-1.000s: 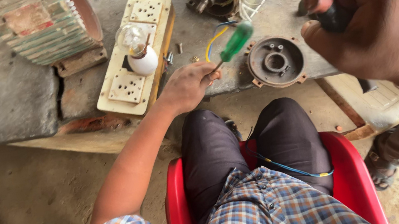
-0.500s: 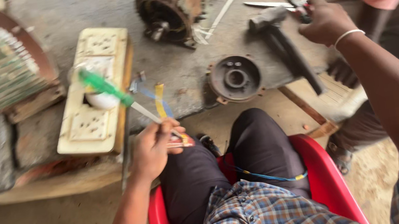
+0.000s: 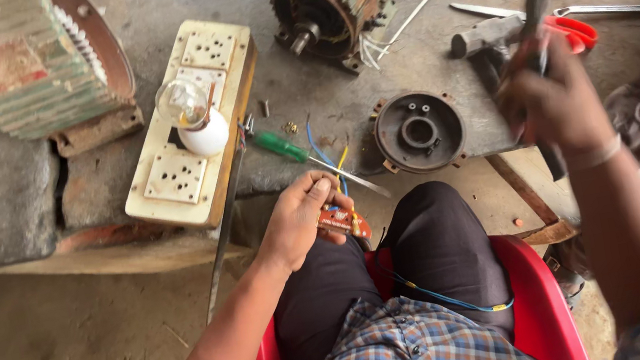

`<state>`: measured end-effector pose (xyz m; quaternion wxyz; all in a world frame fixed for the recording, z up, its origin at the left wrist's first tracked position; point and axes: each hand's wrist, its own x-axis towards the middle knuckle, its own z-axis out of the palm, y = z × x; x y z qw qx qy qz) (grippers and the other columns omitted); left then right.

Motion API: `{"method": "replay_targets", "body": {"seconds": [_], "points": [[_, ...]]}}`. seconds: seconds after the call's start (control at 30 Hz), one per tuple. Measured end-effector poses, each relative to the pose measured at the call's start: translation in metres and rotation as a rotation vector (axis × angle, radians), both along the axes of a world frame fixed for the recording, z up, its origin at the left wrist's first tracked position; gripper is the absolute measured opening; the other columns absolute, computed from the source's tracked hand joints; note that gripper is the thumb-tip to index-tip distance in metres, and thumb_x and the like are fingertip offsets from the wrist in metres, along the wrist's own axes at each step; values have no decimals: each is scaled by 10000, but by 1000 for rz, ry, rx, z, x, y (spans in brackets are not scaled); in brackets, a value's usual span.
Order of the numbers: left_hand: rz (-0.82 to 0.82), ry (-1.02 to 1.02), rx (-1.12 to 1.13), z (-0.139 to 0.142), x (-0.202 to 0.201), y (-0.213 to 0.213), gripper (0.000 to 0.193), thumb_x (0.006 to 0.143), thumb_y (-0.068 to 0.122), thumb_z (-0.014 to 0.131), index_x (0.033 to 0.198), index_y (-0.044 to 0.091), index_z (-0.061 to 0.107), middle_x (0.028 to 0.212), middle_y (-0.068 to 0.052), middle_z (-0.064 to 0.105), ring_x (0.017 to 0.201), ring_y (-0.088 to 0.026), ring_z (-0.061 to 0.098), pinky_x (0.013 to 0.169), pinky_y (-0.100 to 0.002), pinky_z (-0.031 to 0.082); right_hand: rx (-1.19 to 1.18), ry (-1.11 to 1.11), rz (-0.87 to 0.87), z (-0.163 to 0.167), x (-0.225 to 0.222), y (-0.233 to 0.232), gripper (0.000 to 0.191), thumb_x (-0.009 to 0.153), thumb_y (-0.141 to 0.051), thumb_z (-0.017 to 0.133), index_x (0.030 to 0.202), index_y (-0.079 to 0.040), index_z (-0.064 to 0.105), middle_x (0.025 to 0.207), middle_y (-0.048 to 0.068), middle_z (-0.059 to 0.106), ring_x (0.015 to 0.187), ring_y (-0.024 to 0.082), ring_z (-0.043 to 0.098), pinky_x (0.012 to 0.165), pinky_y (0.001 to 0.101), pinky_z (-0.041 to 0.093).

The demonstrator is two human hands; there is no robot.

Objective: The person sits on a chair at a workbench repairing an electric motor. They strip insulation from copper winding wires using pliers, twist the wire ends, tighten connections on the motor terminal plate with a screwdriver, and handle the motor stator and cover parts.

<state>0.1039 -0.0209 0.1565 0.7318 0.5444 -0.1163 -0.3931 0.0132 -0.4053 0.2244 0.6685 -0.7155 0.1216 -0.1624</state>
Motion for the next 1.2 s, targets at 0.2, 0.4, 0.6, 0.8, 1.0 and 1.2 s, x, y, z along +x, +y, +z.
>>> {"method": "replay_targets", "body": {"seconds": [0.2, 0.4, 0.6, 0.8, 1.0, 1.2], "points": [[90, 27, 25, -21, 12, -8, 203, 1051, 184, 486, 1213, 107, 580, 1014, -35, 727, 776, -130, 738, 624, -304, 631, -204, -57, 313, -19, -34, 146, 657, 863, -35, 726, 1445, -28, 422, 979, 131, 606, 938, 194, 614, 844, 339, 528], [117, -64, -66, -29, 33, 9, 202, 1070, 174, 534, 1222, 67, 613, 1020, -73, 732, 815, -138, 730, 641, -306, 632, -614, -101, 264, -36, 9, 191, 640, 739, -31, 719, 1329, 23, 476, 1158, 228, 602, 1087, 404, 637, 937, 413, 520], [77, -109, -76, -29, 19, 64, 200, 1053, 193, 563, 1201, 74, 625, 1023, -83, 739, 796, -128, 735, 576, -282, 612, -586, -34, 115, -60, 15, 217, 565, 725, -18, 689, 1253, 3, 489, 996, 168, 666, 987, 370, 669, 891, 411, 531], [55, -99, -117, -31, 4, 92, 204, 1046, 210, 582, 1181, 61, 621, 1001, -94, 735, 783, -131, 727, 562, -277, 602, -292, -65, 38, -59, 13, 237, 452, 783, 3, 634, 1202, -11, 466, 1061, 65, 730, 981, 208, 750, 834, 319, 574], [-216, -235, -146, -16, -31, 108, 231, 1012, 118, 688, 1212, 27, 614, 1070, -112, 701, 873, -150, 719, 668, -295, 622, -533, -291, -234, -29, -5, 228, 428, 856, 24, 707, 1248, -11, 541, 925, 90, 614, 763, 188, 603, 748, 303, 530], [153, -39, -253, -35, -70, 94, 721, 869, 5, 677, 1469, 187, 322, 1348, -72, 595, 908, -206, 729, 695, -294, 591, -681, -582, -627, -1, 2, 108, 524, 1017, 69, 684, 1444, -31, 398, 1128, 56, 540, 971, 156, 574, 877, 290, 529]]}}
